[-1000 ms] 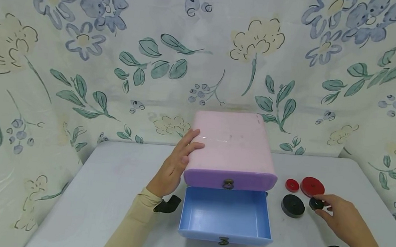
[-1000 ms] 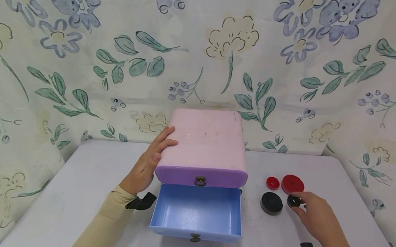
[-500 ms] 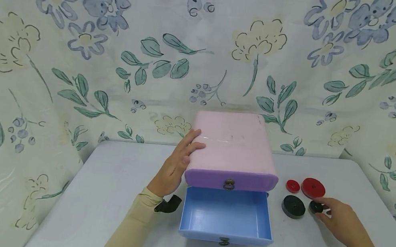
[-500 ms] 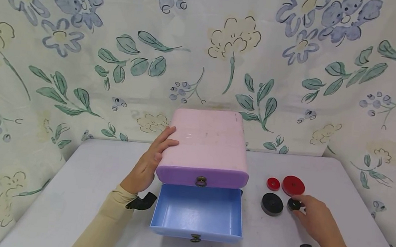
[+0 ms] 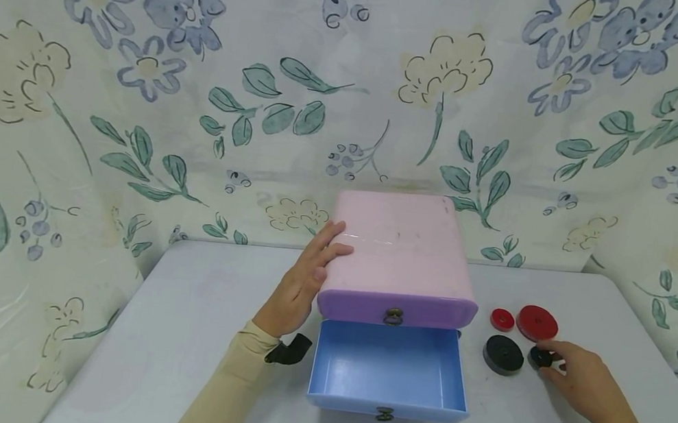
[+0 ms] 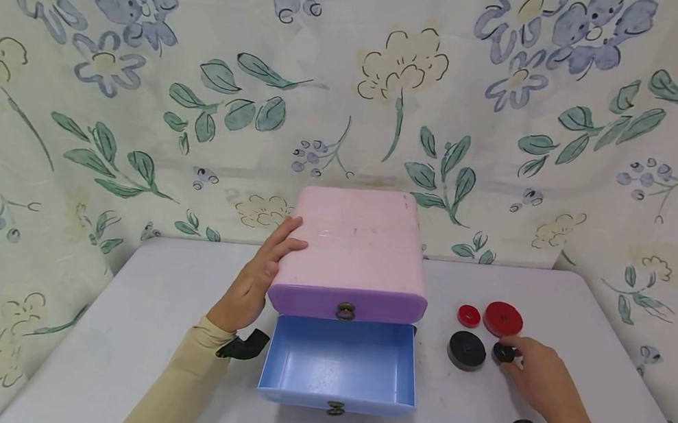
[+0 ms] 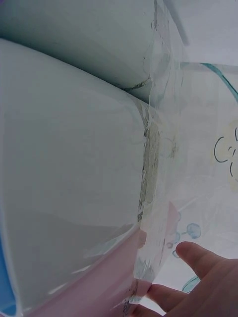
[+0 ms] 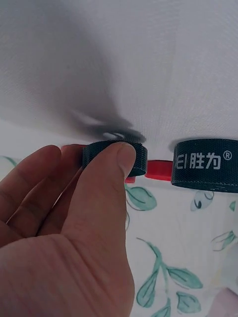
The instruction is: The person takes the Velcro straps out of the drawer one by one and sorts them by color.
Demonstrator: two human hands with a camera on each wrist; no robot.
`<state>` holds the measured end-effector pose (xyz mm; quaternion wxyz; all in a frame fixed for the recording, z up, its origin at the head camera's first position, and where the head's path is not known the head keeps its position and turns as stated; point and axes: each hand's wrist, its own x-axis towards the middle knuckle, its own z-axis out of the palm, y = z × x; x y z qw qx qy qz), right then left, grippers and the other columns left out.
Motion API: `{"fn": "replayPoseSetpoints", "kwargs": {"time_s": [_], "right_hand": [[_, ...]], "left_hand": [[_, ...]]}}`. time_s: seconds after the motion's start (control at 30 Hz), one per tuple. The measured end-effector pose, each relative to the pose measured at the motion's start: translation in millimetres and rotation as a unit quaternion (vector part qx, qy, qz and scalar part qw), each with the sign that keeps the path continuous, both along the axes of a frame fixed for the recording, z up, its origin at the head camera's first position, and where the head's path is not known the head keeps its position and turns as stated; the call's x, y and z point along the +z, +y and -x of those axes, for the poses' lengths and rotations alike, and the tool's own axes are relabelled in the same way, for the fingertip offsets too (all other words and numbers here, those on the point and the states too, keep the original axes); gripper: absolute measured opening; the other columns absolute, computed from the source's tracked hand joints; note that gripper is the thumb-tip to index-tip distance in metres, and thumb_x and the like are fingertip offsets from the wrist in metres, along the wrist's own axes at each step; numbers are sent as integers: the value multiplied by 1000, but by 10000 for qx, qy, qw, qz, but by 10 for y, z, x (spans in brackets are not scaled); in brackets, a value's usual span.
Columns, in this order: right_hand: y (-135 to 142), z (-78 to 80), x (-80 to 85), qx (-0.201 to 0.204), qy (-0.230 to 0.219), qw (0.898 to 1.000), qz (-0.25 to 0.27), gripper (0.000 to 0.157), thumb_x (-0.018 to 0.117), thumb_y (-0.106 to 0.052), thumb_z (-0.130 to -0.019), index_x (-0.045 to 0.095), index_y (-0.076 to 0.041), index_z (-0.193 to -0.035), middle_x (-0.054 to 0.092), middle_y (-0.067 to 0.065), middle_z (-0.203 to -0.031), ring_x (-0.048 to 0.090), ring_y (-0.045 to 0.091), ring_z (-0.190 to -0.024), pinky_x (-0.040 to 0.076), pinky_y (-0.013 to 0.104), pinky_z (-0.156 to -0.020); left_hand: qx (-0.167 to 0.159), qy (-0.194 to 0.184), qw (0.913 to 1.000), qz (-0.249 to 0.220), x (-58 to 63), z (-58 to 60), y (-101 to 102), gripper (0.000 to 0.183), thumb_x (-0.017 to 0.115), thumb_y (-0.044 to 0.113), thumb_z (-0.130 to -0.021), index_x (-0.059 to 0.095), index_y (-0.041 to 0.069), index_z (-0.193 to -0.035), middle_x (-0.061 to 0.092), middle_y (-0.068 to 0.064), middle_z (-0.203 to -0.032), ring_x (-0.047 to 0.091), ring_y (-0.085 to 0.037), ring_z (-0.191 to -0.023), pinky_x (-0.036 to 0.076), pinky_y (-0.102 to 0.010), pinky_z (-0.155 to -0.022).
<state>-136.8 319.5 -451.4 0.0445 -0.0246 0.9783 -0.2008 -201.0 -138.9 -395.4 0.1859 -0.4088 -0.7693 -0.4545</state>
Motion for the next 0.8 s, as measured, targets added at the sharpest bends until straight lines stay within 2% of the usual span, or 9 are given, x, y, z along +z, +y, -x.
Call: {"fn": "replayPoseSetpoints", "kwargs": {"time_s": [0.47,0.8], "right_hand": [[-7,17,-26,-119,-249,9996,-8,42,78,-6,-85,63,6,-122,61,35,-118,59,51,-102,52,62,-85],[-4,17,-19,-153,-267,9995,-25,46,80,-9,-84,62,7,-123,61,35,-117,60,50,-100,54,61,-83]], "left_hand": [[29,-24,10000,11,10,-5,1,44,28,29,-110,47,9,-144,22,-9,-166,9,-29,-154,11,-56,-122],[59,-38,10000,17,23,-15,2,44,28,30,-110,47,10,-144,22,-8,-166,8,-29,-155,11,-56,-122]]}}
